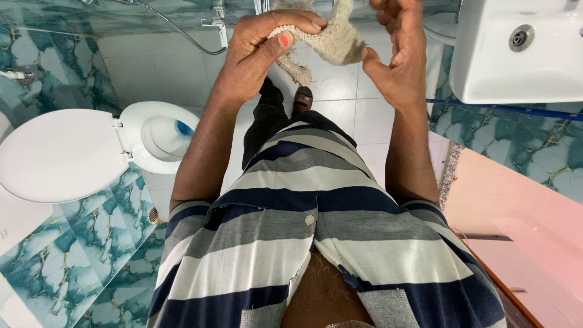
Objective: The person wipes a bathroom tap using a cloth and rinses the fixture with a hand shower.
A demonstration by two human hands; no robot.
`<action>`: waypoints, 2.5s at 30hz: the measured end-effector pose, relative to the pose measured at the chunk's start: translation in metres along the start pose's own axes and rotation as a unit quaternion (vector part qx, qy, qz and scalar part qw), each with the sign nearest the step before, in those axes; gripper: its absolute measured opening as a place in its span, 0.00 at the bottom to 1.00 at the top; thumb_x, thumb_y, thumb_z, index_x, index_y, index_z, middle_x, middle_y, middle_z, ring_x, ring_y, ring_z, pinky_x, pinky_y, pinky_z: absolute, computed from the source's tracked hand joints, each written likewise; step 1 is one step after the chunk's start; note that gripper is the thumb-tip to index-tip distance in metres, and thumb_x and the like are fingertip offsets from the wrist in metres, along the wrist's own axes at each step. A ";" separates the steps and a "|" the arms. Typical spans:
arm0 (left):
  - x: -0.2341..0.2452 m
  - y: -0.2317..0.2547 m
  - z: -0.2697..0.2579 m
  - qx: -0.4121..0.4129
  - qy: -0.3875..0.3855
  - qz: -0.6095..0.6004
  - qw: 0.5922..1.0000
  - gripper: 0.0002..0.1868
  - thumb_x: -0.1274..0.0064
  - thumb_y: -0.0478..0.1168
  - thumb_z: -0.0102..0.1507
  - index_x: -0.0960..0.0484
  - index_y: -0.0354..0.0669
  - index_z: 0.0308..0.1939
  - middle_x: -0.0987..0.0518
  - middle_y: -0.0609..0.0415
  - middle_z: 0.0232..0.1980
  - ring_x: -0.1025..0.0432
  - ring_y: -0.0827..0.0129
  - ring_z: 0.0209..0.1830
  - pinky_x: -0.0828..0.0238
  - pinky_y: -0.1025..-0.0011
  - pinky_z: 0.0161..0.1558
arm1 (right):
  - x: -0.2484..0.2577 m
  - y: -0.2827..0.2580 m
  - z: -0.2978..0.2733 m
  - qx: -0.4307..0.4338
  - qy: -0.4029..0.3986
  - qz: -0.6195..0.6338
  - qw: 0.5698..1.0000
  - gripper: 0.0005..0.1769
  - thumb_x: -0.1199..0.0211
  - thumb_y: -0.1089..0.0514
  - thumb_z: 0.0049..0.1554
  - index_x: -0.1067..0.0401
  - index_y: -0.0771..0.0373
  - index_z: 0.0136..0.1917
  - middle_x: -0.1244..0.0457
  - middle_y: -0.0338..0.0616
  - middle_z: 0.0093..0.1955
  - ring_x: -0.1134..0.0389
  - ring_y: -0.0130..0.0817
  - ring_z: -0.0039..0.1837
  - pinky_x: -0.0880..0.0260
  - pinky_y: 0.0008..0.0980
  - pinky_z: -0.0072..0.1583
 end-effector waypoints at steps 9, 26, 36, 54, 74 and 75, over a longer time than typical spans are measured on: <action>-0.006 0.003 0.008 -0.004 -0.031 -0.040 0.999 0.21 0.56 0.52 0.79 0.18 0.40 0.61 0.17 0.46 0.58 0.20 0.62 0.58 0.21 0.64 0.63 | -0.020 -0.027 0.029 0.088 -0.111 -0.112 0.984 0.28 0.19 0.56 0.59 0.30 0.62 0.65 0.32 0.51 0.65 0.29 0.41 0.64 0.31 0.37 0.67; -0.011 -0.062 -0.049 0.043 0.123 0.240 0.962 0.18 0.44 0.23 0.66 0.21 0.35 0.59 0.16 0.45 0.54 0.18 0.62 0.50 0.19 0.69 0.50 | 0.012 -0.079 0.023 0.086 -0.012 -0.181 0.980 0.10 0.32 0.61 0.66 0.31 0.67 0.50 0.33 0.48 0.43 0.34 0.28 0.42 0.37 0.30 0.45; 0.044 -0.049 -0.087 0.058 0.219 0.164 0.960 0.13 0.44 0.22 0.70 0.17 0.36 0.56 0.15 0.51 0.47 0.23 0.73 0.40 0.26 0.75 0.41 | 0.057 -0.052 -0.008 0.084 0.104 -0.180 0.975 0.16 0.23 0.58 0.64 0.28 0.69 0.51 0.32 0.48 0.46 0.36 0.28 0.43 0.39 0.25 0.45; -0.015 0.078 -0.033 -0.467 0.331 0.044 0.819 0.24 0.58 0.57 0.72 0.29 0.40 0.35 0.31 0.55 0.27 0.38 0.70 0.20 0.42 0.71 0.20 | 0.014 -0.091 0.020 0.443 0.145 0.276 0.841 0.13 0.51 0.47 0.71 0.38 0.57 0.51 0.45 0.38 0.39 0.37 0.27 0.40 0.27 0.28 0.41; -0.039 0.062 0.019 -0.211 0.093 0.101 0.968 0.29 0.71 0.61 0.79 0.25 0.42 0.42 0.27 0.55 0.36 0.33 0.71 0.34 0.36 0.69 0.39 | -0.066 -0.079 0.062 0.359 0.180 0.071 0.913 0.21 0.47 0.42 0.66 0.34 0.62 0.45 0.44 0.41 0.43 0.46 0.30 0.42 0.41 0.31 0.44; -0.040 0.055 0.014 -0.173 0.079 0.072 0.979 0.30 0.70 0.61 0.79 0.25 0.41 0.45 0.27 0.56 0.36 0.31 0.74 0.33 0.34 0.73 0.37 | -0.068 -0.081 0.058 0.349 0.171 0.047 0.920 0.21 0.47 0.42 0.67 0.33 0.62 0.45 0.43 0.42 0.43 0.44 0.31 0.43 0.40 0.33 0.46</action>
Point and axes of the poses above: each hand's wrist, its own z-axis towards the middle knuckle, its own x-axis out of the back of the hand, y = z × x, the point moved 3 cm from there along z, towards the middle knuckle
